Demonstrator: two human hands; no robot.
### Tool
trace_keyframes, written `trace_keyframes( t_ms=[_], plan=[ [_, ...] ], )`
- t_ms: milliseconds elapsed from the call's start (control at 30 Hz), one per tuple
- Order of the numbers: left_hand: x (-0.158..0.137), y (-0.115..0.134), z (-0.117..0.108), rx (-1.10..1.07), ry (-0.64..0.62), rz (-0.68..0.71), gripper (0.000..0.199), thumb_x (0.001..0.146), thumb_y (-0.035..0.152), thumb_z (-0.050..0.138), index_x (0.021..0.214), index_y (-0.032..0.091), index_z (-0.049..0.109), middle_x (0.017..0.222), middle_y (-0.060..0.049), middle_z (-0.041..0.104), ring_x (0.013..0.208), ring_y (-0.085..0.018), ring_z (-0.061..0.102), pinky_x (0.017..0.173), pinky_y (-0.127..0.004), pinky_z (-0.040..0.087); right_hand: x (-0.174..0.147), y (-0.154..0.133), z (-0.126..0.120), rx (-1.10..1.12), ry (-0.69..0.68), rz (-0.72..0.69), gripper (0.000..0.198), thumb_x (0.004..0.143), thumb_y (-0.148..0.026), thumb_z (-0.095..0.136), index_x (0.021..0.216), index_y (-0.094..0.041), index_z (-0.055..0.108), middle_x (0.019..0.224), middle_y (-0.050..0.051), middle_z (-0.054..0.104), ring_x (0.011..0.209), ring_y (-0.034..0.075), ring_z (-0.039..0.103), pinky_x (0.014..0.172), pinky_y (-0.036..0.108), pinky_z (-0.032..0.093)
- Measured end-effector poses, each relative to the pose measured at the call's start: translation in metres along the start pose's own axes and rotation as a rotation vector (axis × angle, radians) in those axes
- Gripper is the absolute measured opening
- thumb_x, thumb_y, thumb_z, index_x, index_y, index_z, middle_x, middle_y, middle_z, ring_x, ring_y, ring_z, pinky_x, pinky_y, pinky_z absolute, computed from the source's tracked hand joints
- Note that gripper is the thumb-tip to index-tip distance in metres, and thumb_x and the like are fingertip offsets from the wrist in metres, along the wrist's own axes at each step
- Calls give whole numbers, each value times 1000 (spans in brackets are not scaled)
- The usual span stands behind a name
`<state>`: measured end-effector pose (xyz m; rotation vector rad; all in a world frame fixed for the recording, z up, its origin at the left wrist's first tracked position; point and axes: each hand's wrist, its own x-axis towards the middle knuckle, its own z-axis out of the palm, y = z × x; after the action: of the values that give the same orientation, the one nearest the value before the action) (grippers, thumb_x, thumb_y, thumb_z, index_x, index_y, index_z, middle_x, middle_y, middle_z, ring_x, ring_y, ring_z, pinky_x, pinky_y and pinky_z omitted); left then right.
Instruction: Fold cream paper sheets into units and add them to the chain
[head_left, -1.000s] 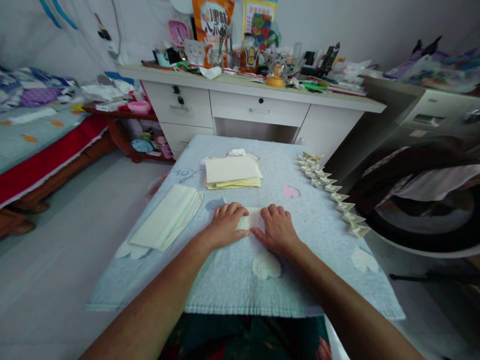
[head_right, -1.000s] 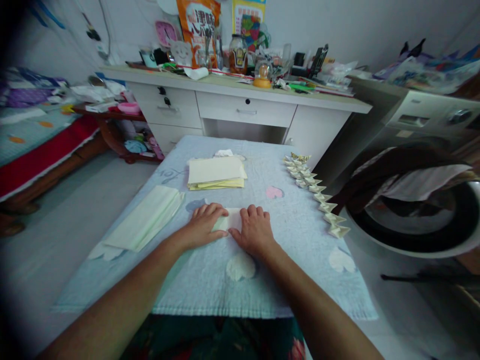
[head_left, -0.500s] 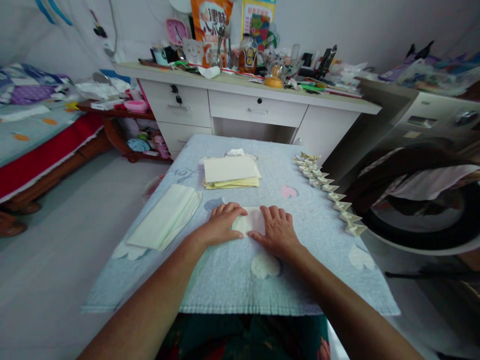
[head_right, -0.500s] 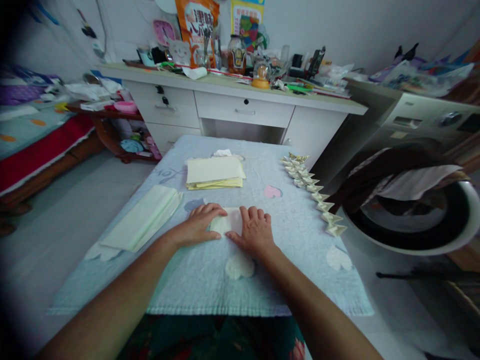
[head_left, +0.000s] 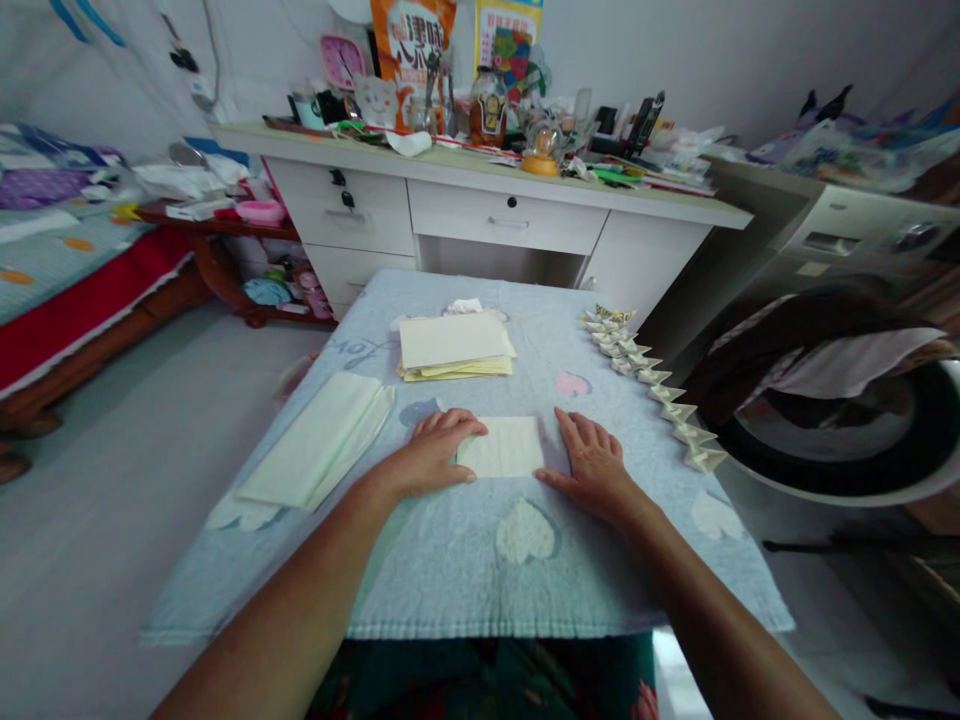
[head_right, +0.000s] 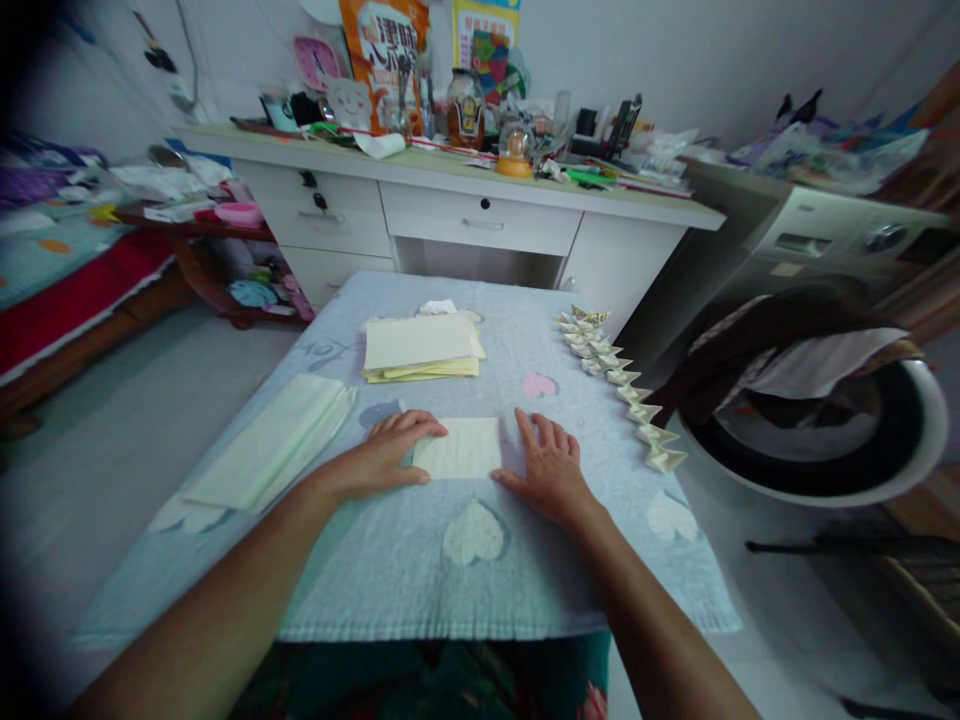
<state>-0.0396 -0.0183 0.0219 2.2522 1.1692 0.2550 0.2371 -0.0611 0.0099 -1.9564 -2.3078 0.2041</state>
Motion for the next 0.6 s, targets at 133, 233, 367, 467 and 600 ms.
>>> trace_keyframes(
  t_ms=[133, 233, 367, 467, 600],
  plan=[
    [-2, 0, -4, -46, -16, 22, 58, 69, 19, 63, 125, 29, 51, 132, -5, 48, 126, -27, 40, 106, -44, 28, 2, 8, -14, 28, -80, 2, 92, 75, -53, 64, 150, -23, 21, 147, 18, 35, 128, 36, 35, 100, 51, 27],
    [-3, 1, -8, -75, -40, 34, 60, 68, 16, 62, 125, 30, 52, 133, -6, 47, 127, -27, 39, 107, -45, 29, 10, 7, -28, 76, -156, -68, 80, 73, -33, 64, 145, -21, 32, 145, 17, 37, 128, 34, 36, 101, 50, 28],
    [-4, 1, -12, -97, -59, 45, 60, 67, 15, 60, 124, 31, 54, 133, -5, 47, 129, -26, 39, 108, -44, 30, 30, -9, -33, 213, -113, -239, 61, 78, -18, 52, 138, -16, 42, 139, 14, 45, 126, 27, 41, 102, 43, 31],
    [-3, -3, -11, -128, -50, 78, 60, 65, 19, 65, 123, 30, 55, 132, -5, 49, 127, -27, 41, 108, -43, 31, 45, -27, -24, 234, -48, -240, 46, 87, -28, 50, 132, -15, 48, 131, 14, 52, 118, 26, 46, 98, 42, 33],
    [4, -9, -4, -218, 144, 81, 51, 67, 24, 69, 117, 25, 57, 126, -6, 51, 123, -25, 46, 108, -41, 33, 56, -40, -5, 153, 36, -198, 40, 87, -37, 55, 122, -18, 55, 120, 12, 54, 111, 25, 46, 95, 41, 33]
  ],
)
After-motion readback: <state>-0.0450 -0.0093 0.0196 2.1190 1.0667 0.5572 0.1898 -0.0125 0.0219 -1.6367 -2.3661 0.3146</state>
